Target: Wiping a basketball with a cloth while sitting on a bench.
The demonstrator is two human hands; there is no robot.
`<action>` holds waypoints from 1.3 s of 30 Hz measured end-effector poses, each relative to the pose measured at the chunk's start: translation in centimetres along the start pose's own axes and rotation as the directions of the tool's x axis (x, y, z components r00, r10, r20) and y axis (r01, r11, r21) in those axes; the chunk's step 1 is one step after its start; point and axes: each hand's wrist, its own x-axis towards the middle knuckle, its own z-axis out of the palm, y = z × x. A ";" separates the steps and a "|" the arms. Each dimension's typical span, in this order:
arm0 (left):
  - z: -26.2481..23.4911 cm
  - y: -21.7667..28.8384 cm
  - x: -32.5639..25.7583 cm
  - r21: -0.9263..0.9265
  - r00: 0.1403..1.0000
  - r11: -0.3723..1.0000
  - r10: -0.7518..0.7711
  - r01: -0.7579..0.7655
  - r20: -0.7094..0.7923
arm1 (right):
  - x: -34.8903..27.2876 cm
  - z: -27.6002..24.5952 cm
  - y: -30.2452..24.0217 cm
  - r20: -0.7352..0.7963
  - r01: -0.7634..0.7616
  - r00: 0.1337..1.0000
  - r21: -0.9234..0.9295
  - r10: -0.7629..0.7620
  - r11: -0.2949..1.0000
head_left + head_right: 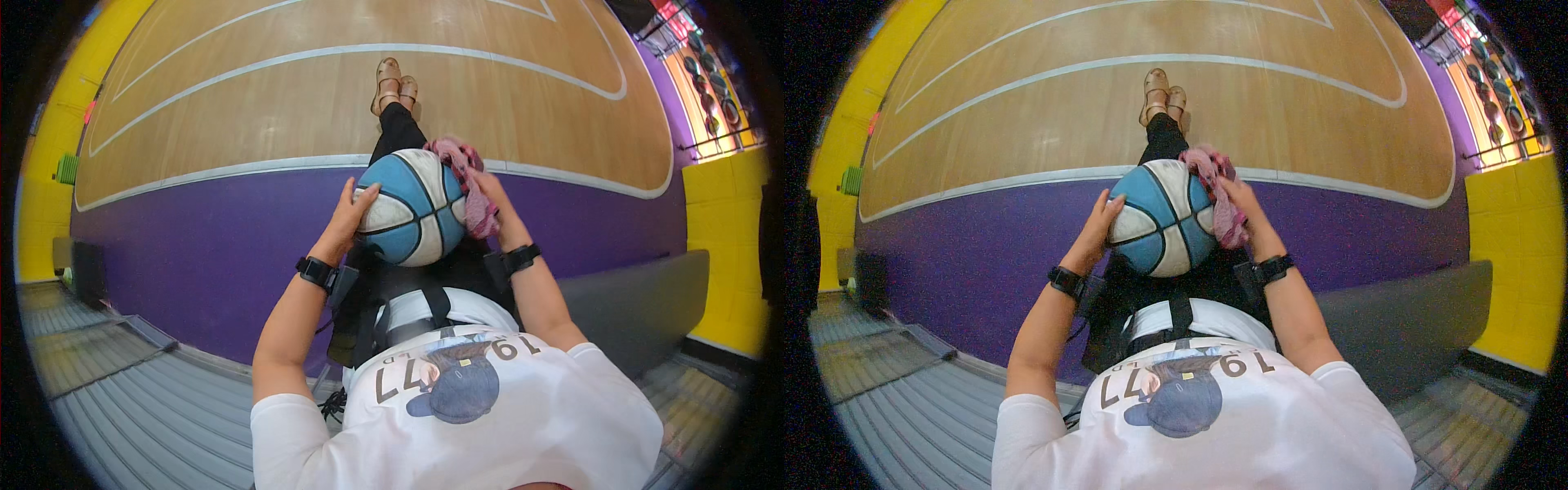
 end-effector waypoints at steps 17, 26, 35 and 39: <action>-0.1 1.7 0.2 0.638 0.863 0.597 0.442 -0.487 0.245 | -4.0 5.7 -6.0 0.089 0.278 0.959 -0.100 -0.270 0.955; 0.5 1.2 1.1 0.654 0.878 0.623 0.457 -0.429 0.140 | -3.9 5.6 -6.0 0.035 0.300 0.954 -0.159 -0.298 0.941; 0.6 1.0 1.4 0.638 0.900 0.662 0.419 -0.392 0.119 | -3.5 5.5 -5.3 -0.062 0.190 0.978 -0.133 -0.199 0.973; 0.0 0.4 1.7 0.614 0.908 0.692 0.407 -0.380 0.103 | -8.8 8.1 -8.2 0.098 0.547 0.814 -0.460 -0.572 0.700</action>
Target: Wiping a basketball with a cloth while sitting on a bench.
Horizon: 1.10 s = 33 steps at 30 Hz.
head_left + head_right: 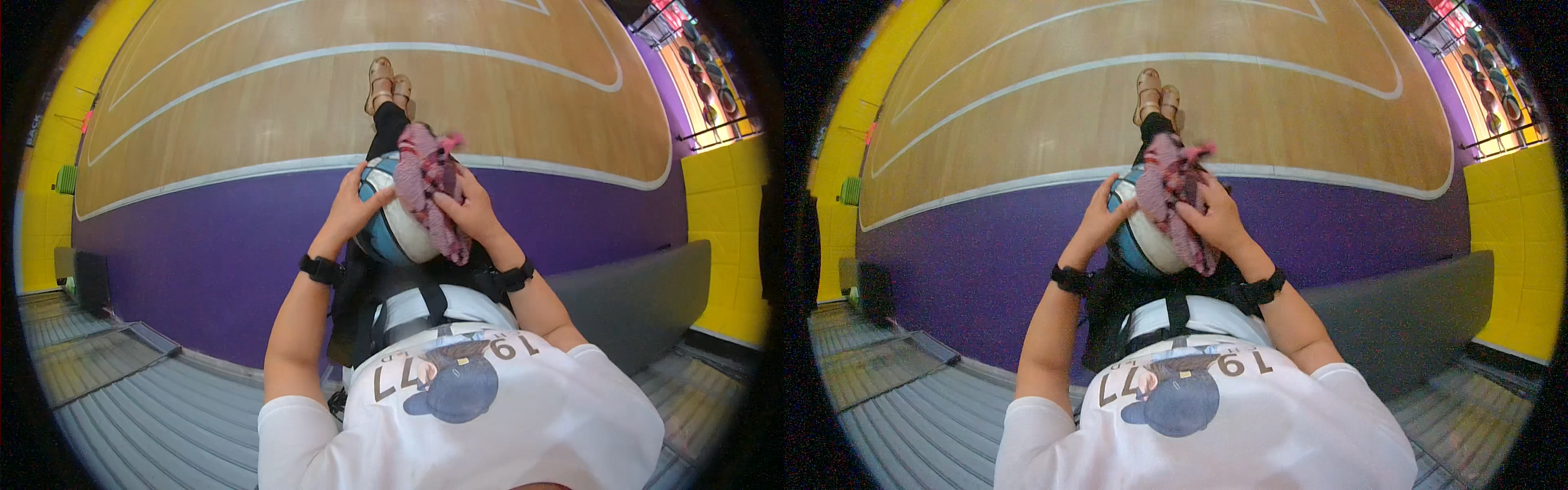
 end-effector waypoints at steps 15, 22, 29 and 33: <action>-1.1 1.2 -1.5 -0.071 0.986 0.997 0.043 -0.032 0.163 | 4.1 -1.3 7.2 0.327 -0.589 0.805 0.345 0.494 0.731; -0.6 0.1 -1.5 -0.094 0.993 0.996 0.000 0.011 0.115 | 3.4 -0.4 -2.8 0.135 0.175 0.981 -0.307 -0.140 0.935; -0.7 -0.4 -0.2 -0.217 0.981 0.968 -0.092 0.129 0.172 | 2.8 -0.8 3.5 0.201 -0.390 0.920 0.406 0.336 0.826; -0.5 -2.5 -0.6 -0.274 0.989 0.955 -0.089 0.118 0.115 | 1.6 -0.2 -1.6 0.052 0.171 0.985 -0.177 -0.164 0.969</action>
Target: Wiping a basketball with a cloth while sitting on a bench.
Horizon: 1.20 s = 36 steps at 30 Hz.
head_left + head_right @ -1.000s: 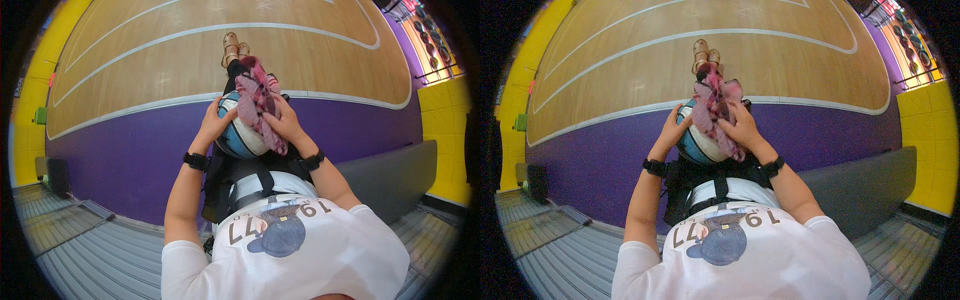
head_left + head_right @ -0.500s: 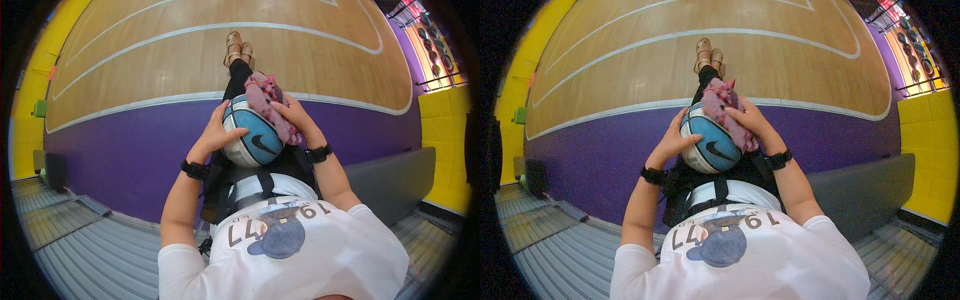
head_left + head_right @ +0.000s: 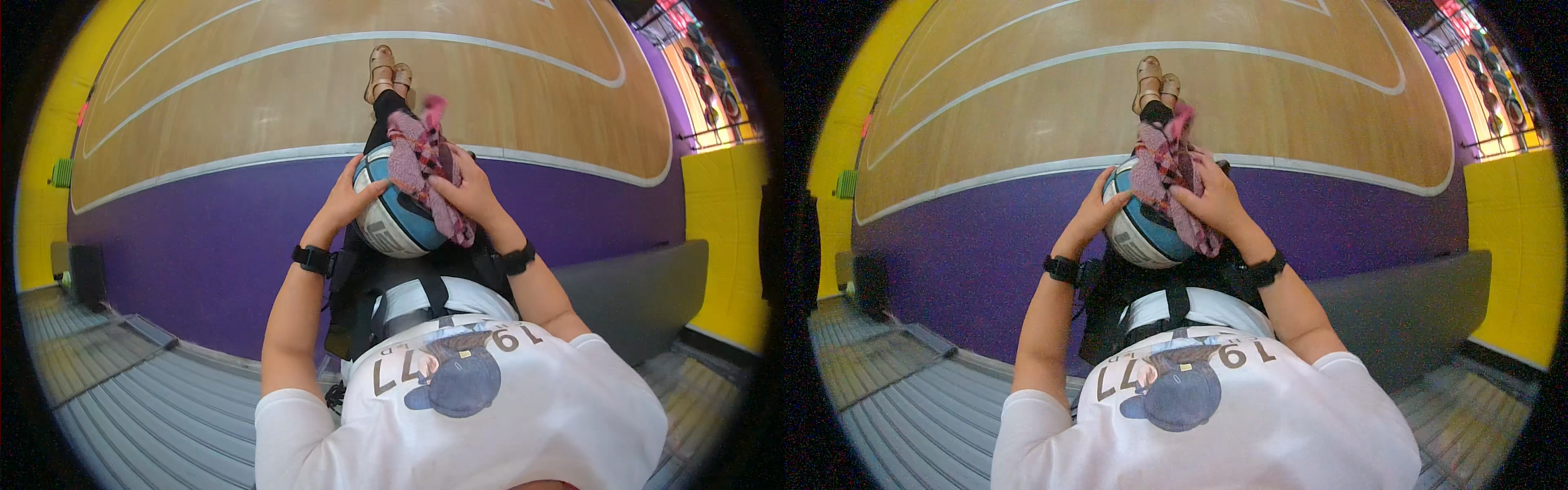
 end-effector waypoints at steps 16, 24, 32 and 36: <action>-0.6 7.1 -0.8 0.158 0.959 0.959 -0.256 0.236 0.124 | -0.8 -0.8 12.6 0.285 -0.587 0.804 0.521 0.522 0.620; 0.7 3.5 -1.0 0.296 0.987 0.943 0.126 -0.151 0.101 | 0.3 1.0 9.6 0.383 -0.674 0.727 0.556 0.570 0.487; 0.8 4.1 -1.1 0.297 0.997 0.951 0.079 -0.082 0.021 | 1.6 -0.6 -0.4 0.078 -0.110 0.991 0.052 0.106 0.993; 1.2 2.9 0.0 0.292 0.995 0.952 0.100 -0.096 0.000 | 1.7 -0.6 5.8 0.356 -0.580 0.814 0.538 0.459 0.612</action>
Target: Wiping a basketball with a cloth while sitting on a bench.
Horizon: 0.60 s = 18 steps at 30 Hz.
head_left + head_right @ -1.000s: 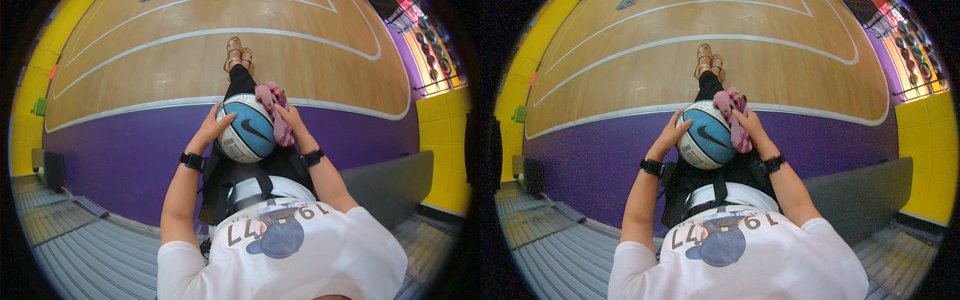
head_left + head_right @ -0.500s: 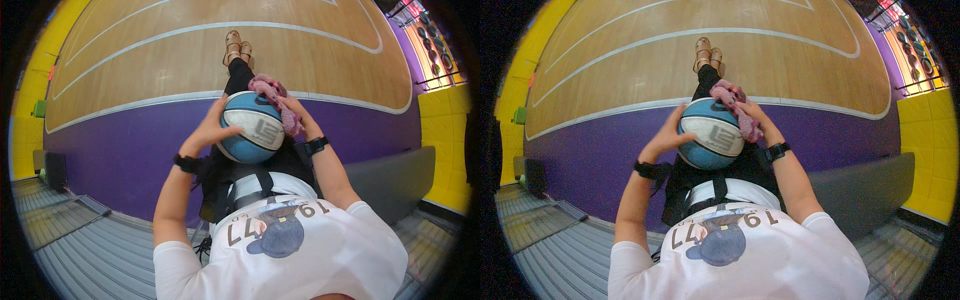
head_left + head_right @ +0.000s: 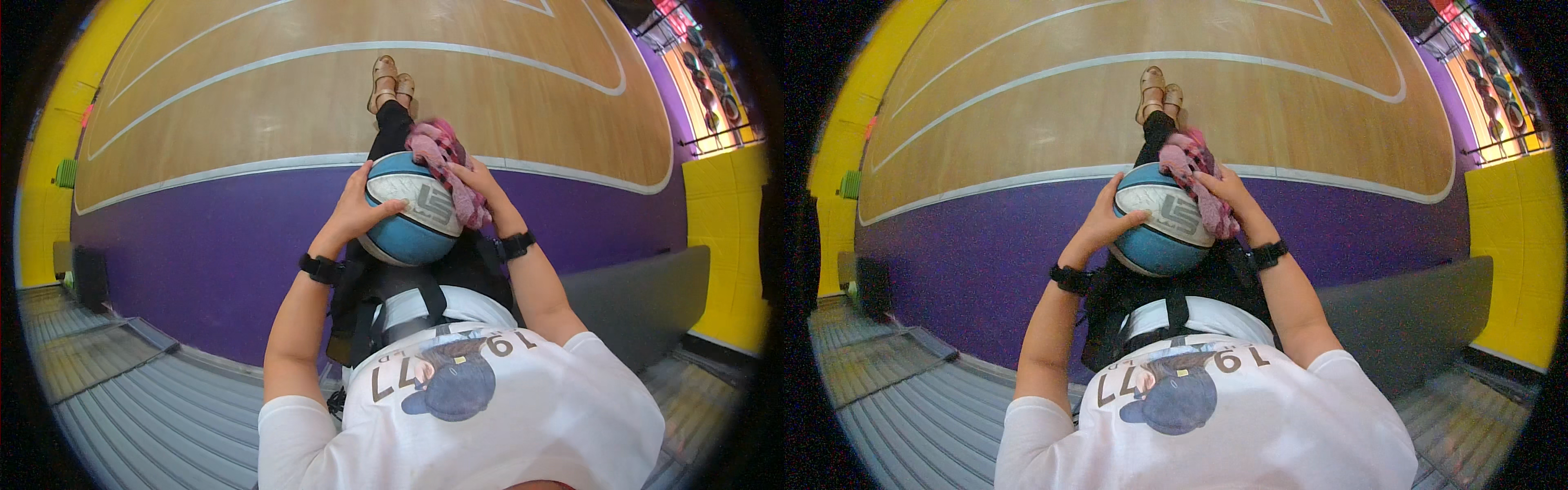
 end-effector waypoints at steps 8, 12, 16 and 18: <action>0.0 -0.5 -0.1 -0.028 1.000 1.000 0.013 -0.013 0.001 | -0.1 -0.2 2.7 -0.127 0.134 0.979 -0.197 -0.161 0.971; 0.2 -1.8 0.9 0.007 1.000 1.000 -0.001 0.001 0.006 | -0.9 0.1 3.2 -0.153 0.154 0.973 -0.119 -0.171 0.981; -0.2 -2.8 -0.4 -0.108 1.000 0.994 0.001 0.001 0.017 | -5.1 4.6 -2.5 0.063 0.465 0.832 -0.622 -0.551 0.630; -0.5 -2.4 0.1 -0.085 0.995 0.993 -0.089 0.086 -0.034 | -3.3 3.8 0.2 -0.015 0.464 0.785 -0.649 -0.619 0.604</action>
